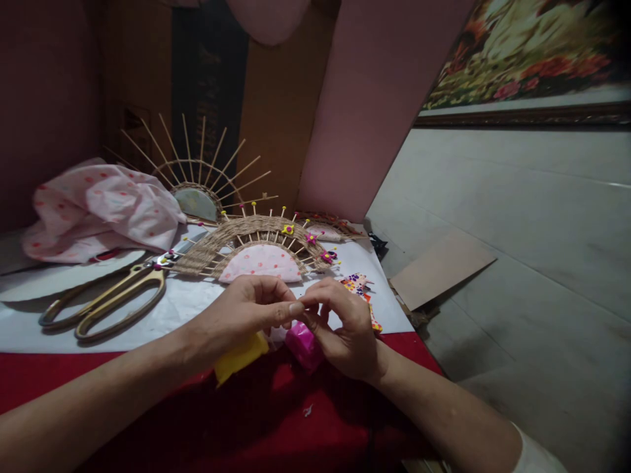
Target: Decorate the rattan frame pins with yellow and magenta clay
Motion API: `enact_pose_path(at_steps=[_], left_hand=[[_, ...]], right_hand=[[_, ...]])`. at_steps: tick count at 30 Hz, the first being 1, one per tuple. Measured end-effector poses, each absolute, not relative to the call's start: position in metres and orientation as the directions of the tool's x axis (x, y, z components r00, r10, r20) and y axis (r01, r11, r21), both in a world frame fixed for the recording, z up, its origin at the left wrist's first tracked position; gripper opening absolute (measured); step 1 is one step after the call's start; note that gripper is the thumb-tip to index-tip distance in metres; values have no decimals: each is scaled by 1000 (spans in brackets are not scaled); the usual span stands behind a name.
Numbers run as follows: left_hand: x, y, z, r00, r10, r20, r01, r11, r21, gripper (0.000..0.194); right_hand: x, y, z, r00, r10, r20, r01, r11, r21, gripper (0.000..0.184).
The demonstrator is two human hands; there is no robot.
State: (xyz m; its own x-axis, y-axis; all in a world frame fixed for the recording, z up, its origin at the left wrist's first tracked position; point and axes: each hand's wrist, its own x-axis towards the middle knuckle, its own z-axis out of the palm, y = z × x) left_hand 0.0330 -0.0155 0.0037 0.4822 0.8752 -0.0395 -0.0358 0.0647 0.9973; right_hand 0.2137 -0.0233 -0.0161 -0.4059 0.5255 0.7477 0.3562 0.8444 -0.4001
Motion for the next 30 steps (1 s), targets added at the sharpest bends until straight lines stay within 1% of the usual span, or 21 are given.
enact_pose_path(at_steps=[6, 12, 18, 22, 30], left_hand=[[30, -15, 2, 500, 866, -27, 10, 26, 1000, 28], [31, -16, 2, 492, 870, -31, -8, 40, 999, 30], [30, -17, 4, 478, 878, -27, 32, 13, 999, 29], [31, -18, 6, 489, 872, -22, 46, -1, 999, 29], [31, -15, 3, 486, 874, -10, 0, 12, 1000, 29]], right_hand=[[214, -23, -15, -412, 538, 735, 376, 835, -401, 7], [214, -23, -15, -406, 531, 744, 360, 841, -404, 9], [214, -24, -15, -402, 563, 723, 386, 820, -423, 8], [213, -24, -14, -403, 546, 735, 379, 830, -409, 9], [213, -24, -15, -399, 539, 741, 370, 835, -408, 10]])
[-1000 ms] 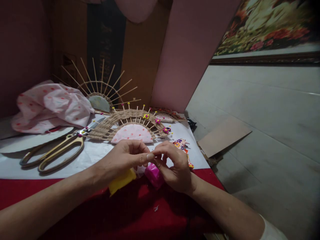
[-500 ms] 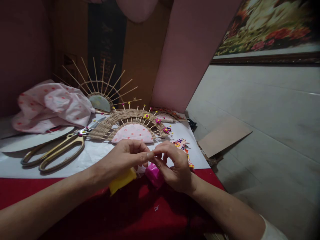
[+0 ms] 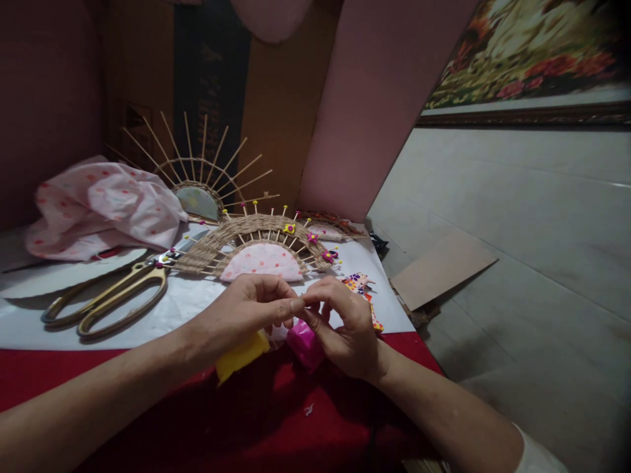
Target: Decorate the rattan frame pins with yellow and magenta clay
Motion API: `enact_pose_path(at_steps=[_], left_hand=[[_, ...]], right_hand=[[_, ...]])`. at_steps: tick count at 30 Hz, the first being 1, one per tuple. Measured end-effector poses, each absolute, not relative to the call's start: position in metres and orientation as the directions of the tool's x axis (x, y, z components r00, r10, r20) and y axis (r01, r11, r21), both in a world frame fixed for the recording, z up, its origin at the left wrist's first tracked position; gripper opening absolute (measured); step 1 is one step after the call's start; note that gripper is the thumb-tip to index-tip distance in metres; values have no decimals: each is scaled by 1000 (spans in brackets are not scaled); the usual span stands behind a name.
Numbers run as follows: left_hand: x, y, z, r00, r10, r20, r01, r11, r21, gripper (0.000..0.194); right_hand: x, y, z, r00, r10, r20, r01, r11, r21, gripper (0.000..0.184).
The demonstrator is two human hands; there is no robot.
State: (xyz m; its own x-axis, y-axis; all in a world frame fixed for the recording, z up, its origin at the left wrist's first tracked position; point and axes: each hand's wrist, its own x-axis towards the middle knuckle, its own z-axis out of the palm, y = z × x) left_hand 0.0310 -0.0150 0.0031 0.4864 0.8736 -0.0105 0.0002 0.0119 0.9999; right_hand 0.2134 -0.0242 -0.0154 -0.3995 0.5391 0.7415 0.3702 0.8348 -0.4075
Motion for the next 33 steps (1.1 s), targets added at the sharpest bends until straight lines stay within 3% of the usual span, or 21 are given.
enact_pose_path(at_steps=[18, 33], left_hand=[[29, -12, -2, 486, 873, 36, 51, -70, 996, 28], [30, -13, 3, 458, 887, 57, 65, -97, 993, 30]], right_hand=[[212, -24, -14, -362, 575, 733, 388, 808, -443, 3], [210, -22, -16, -338, 556, 759, 346, 824, -449, 7]])
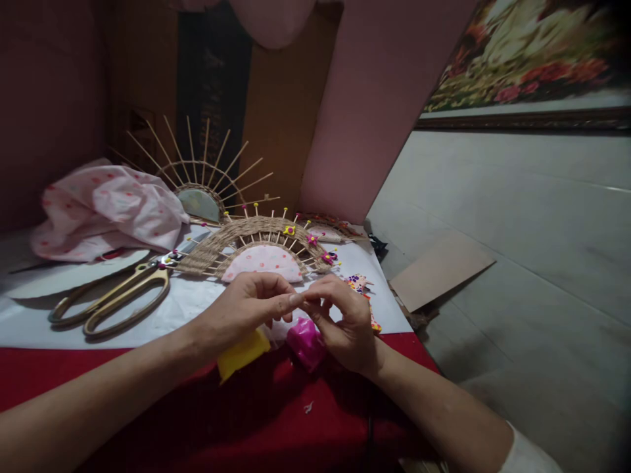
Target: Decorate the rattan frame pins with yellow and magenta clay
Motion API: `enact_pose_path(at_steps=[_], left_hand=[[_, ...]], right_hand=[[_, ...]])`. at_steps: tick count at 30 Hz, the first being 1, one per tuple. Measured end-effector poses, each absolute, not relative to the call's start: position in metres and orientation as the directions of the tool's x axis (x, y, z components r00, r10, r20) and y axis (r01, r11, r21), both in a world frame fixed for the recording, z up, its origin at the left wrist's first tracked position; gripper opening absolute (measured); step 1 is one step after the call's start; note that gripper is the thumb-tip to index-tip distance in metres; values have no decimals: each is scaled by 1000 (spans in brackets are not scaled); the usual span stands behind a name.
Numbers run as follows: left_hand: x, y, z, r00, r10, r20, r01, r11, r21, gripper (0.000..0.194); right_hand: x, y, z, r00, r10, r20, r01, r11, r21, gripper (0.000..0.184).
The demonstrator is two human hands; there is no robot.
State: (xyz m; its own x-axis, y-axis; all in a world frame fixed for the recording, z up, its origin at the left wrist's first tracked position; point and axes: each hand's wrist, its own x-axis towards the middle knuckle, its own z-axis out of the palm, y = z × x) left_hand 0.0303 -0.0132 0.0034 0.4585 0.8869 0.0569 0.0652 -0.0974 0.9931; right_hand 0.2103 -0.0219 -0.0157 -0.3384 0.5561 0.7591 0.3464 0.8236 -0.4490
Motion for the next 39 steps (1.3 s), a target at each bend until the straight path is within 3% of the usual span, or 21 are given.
enact_pose_path(at_steps=[10, 14, 17, 28, 39], left_hand=[[25, -5, 4, 399, 902, 162, -87, -138, 987, 27], [19, -1, 5, 342, 929, 142, -161, -91, 983, 28], [17, 1, 6, 318, 943, 99, -197, -36, 980, 26], [20, 6, -6, 383, 924, -18, -160, 86, 983, 30], [21, 7, -6, 398, 917, 29, -71, -1, 997, 33]], right_hand=[[198, -8, 14, -363, 665, 652, 474, 735, -485, 5], [183, 6, 19, -389, 626, 676, 454, 769, -451, 4], [177, 10, 12, -326, 652, 685, 430, 747, -506, 3], [187, 1, -2, -286, 671, 684, 348, 738, -578, 4], [190, -1, -6, -339, 613, 713, 341, 787, -515, 13]])
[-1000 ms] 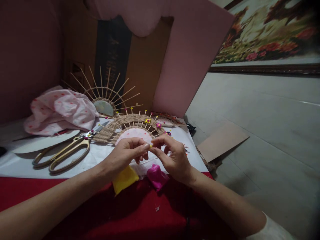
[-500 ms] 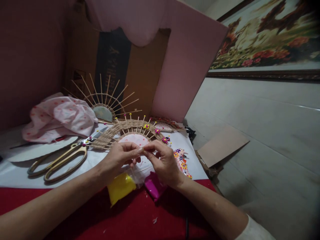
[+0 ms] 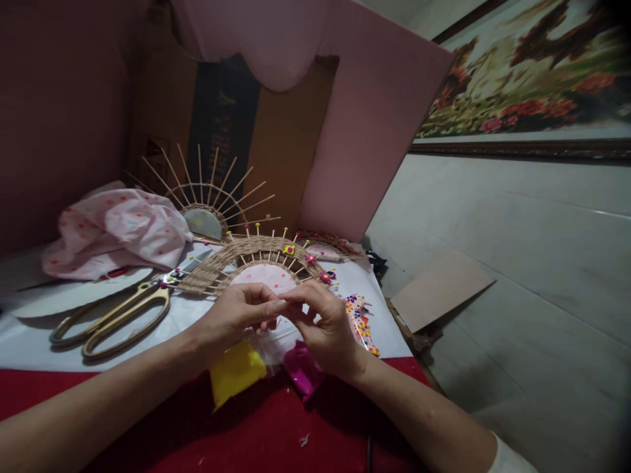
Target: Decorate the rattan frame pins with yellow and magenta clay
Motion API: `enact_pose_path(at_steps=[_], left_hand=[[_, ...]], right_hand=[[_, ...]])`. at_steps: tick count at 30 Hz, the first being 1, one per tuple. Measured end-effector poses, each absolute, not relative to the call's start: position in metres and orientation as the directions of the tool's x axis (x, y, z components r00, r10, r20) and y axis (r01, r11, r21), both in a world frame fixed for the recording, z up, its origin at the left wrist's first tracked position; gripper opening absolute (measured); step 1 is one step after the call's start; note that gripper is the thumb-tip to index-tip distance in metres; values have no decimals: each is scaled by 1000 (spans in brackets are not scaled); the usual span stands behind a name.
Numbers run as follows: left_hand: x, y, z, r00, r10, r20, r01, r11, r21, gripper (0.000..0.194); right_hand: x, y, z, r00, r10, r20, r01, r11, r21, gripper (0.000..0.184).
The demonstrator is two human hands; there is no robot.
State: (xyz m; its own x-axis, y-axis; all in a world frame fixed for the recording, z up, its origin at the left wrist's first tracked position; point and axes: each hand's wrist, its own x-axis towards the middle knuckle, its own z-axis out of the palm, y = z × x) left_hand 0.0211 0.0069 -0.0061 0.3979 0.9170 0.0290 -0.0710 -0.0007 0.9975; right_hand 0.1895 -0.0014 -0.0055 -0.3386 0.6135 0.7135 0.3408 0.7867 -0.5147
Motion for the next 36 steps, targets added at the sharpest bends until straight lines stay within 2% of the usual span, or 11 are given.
enact_pose_path(at_steps=[5, 12, 19, 27, 36], left_hand=[[20, 6, -8, 378, 925, 27, -85, 5, 996, 38], [19, 8, -7, 416, 908, 58, -113, -11, 994, 30], [21, 6, -4, 369, 927, 67, -120, -24, 993, 34], [20, 4, -2, 420, 902, 101, -86, -72, 994, 28], [18, 3, -1, 439, 895, 78, -97, -39, 995, 27]], right_hand=[[190, -2, -5, -322, 617, 718, 361, 781, -509, 2], [192, -2, -6, -312, 621, 719, 397, 773, -495, 2], [191, -3, -6, -297, 595, 746, 365, 793, -487, 4], [191, -4, -8, -315, 585, 747, 356, 803, -479, 4], [192, -3, -10, -318, 583, 748, 334, 807, -487, 7]])
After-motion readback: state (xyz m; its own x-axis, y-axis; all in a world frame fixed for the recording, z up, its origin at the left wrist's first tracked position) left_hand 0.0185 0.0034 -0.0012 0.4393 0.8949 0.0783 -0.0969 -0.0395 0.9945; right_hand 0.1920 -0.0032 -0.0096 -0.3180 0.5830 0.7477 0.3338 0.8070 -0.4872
